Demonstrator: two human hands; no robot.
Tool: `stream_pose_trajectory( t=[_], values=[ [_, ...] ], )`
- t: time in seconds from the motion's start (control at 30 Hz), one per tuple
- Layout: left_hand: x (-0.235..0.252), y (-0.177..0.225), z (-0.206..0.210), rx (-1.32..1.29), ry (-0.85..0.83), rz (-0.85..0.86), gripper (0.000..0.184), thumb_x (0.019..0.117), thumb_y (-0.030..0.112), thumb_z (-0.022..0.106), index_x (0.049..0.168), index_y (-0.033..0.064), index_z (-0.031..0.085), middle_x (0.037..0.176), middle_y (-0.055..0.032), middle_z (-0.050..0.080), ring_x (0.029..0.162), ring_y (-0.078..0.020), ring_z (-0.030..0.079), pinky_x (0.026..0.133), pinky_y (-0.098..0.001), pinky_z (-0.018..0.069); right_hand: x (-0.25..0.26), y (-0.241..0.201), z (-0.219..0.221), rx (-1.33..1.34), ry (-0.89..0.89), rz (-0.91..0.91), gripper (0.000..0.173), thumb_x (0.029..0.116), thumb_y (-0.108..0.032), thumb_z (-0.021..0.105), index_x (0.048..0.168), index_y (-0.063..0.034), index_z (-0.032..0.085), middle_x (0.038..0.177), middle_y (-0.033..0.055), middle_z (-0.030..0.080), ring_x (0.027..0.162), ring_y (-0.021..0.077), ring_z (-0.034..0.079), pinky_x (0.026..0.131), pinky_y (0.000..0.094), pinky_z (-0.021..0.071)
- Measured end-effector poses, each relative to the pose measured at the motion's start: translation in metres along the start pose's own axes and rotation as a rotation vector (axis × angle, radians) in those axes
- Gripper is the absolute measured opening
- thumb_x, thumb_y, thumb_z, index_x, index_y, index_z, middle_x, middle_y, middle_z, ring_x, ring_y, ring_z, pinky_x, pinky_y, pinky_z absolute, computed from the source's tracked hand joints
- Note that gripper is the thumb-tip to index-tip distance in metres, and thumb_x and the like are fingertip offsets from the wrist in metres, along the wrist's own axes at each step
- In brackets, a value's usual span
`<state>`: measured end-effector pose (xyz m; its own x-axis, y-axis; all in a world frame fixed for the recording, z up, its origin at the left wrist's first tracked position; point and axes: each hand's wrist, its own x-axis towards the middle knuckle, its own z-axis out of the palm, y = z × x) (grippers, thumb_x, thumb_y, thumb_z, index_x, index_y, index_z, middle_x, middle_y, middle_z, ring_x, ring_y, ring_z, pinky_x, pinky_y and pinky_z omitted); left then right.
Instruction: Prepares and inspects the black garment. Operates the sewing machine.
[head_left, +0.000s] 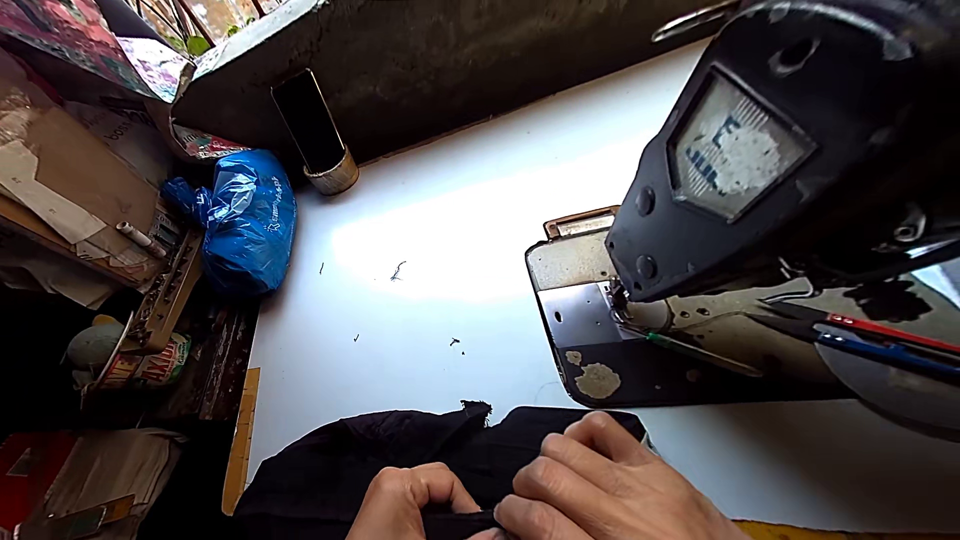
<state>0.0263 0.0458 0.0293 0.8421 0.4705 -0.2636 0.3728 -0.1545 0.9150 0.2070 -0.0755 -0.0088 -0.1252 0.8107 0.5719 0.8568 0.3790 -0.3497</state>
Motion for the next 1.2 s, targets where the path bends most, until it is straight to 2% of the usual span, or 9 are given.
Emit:
stream_pose_trajectory(
  t=[0.13,0.3,0.43,0.6,0.67,0.73,0.87,1.07,1.2],
  values=[
    [0.001,0.001,0.0,0.072,-0.009,0.01,0.012,0.0856,0.006,0.074,0.08,-0.0027,0.07,0.077,-0.0014,0.065,0.07,0.003,0.057,0.064,-0.0145,0.0449,0.003,-0.005,0.004,-0.085,0.024,-0.024,0.024,0.1046,-0.007,0.046,0.091,-0.0092,0.065,0.075,0.006,0.058,0.072,0.0231,0.05,0.076,0.0378,0.0345],
    [0.004,0.0,0.001,0.161,-0.016,0.015,0.013,0.0842,0.009,0.076,0.082,-0.0029,0.071,0.078,-0.0044,0.067,0.071,0.0003,0.059,0.065,-0.0171,0.0466,0.009,-0.005,0.013,-0.209,0.069,-0.105,0.029,0.1026,-0.001,0.041,0.082,-0.0105,0.06,0.067,0.0023,0.047,0.066,0.0195,0.044,0.074,0.0359,0.0328],
    [0.005,-0.003,-0.001,0.149,-0.013,0.007,0.012,0.0856,0.01,0.077,0.082,-0.0007,0.072,0.078,-0.0026,0.069,0.072,0.0013,0.062,0.066,-0.0168,0.0499,0.011,0.013,0.024,-0.193,0.178,-0.082,0.024,0.1023,-0.01,0.042,0.083,-0.0131,0.056,0.069,0.0032,0.052,0.063,0.0199,0.049,0.064,0.0352,0.0366],
    [0.005,-0.001,-0.002,0.139,-0.017,-0.032,0.014,0.0866,0.011,0.076,0.078,0.0014,0.07,0.073,0.002,0.063,0.064,0.004,0.054,0.059,-0.0145,0.0424,0.01,0.03,0.008,-0.039,0.261,0.064,0.015,0.0949,-0.02,0.051,0.084,-0.0145,0.061,0.068,-0.0035,0.053,0.063,0.0083,0.047,0.062,0.0262,0.0313],
    [0.006,-0.001,-0.001,0.137,-0.02,-0.026,0.014,0.0863,0.011,0.076,0.078,0.0019,0.07,0.073,0.0024,0.064,0.065,0.0043,0.055,0.06,-0.0145,0.0435,0.008,0.026,0.008,0.043,0.209,0.056,0.019,0.0988,-0.024,0.051,0.084,-0.0145,0.059,0.066,-0.0025,0.052,0.062,0.0105,0.049,0.062,0.0279,0.0329],
    [0.006,-0.002,-0.001,0.145,-0.015,-0.012,0.012,0.086,0.011,0.076,0.08,0.0013,0.071,0.076,0.0009,0.066,0.069,0.0035,0.058,0.064,-0.0152,0.0464,0.005,0.021,0.013,0.094,0.14,0.017,0.022,0.1034,-0.027,0.051,0.087,-0.0142,0.06,0.071,0.0014,0.054,0.065,0.0167,0.052,0.063,0.0318,0.0375],
    [0.004,-0.004,-0.001,0.169,-0.003,0.01,0.011,0.0849,0.01,0.076,0.082,-0.0003,0.072,0.078,-0.0016,0.068,0.071,0.0021,0.06,0.067,-0.0164,0.049,0.003,0.011,0.022,0.012,0.091,-0.046,0.016,0.1041,-0.018,0.05,0.097,-0.0158,0.063,0.078,0.003,0.058,0.069,0.0196,0.054,0.066,0.0335,0.0397],
    [0.006,-0.007,-0.003,0.185,-0.027,0.008,0.012,0.0834,0.01,0.076,0.082,-0.0008,0.072,0.078,-0.0012,0.067,0.072,0.0028,0.059,0.066,-0.0156,0.0472,0.004,0.005,0.026,-0.119,0.107,-0.146,0.026,0.1039,-0.004,0.041,0.089,-0.0121,0.061,0.073,0.0025,0.054,0.065,0.0185,0.048,0.064,0.0325,0.0355],
    [0.012,-0.013,-0.005,0.18,-0.078,-0.011,0.014,0.0835,0.014,0.077,0.082,0.001,0.072,0.076,0.0013,0.067,0.069,0.0051,0.058,0.063,-0.0144,0.0457,0.003,0.007,0.027,-0.157,0.103,-0.186,0.028,0.1029,-0.002,0.041,0.086,-0.0106,0.062,0.071,0.0026,0.053,0.064,0.0181,0.047,0.063,0.0322,0.0354]
  ],
)
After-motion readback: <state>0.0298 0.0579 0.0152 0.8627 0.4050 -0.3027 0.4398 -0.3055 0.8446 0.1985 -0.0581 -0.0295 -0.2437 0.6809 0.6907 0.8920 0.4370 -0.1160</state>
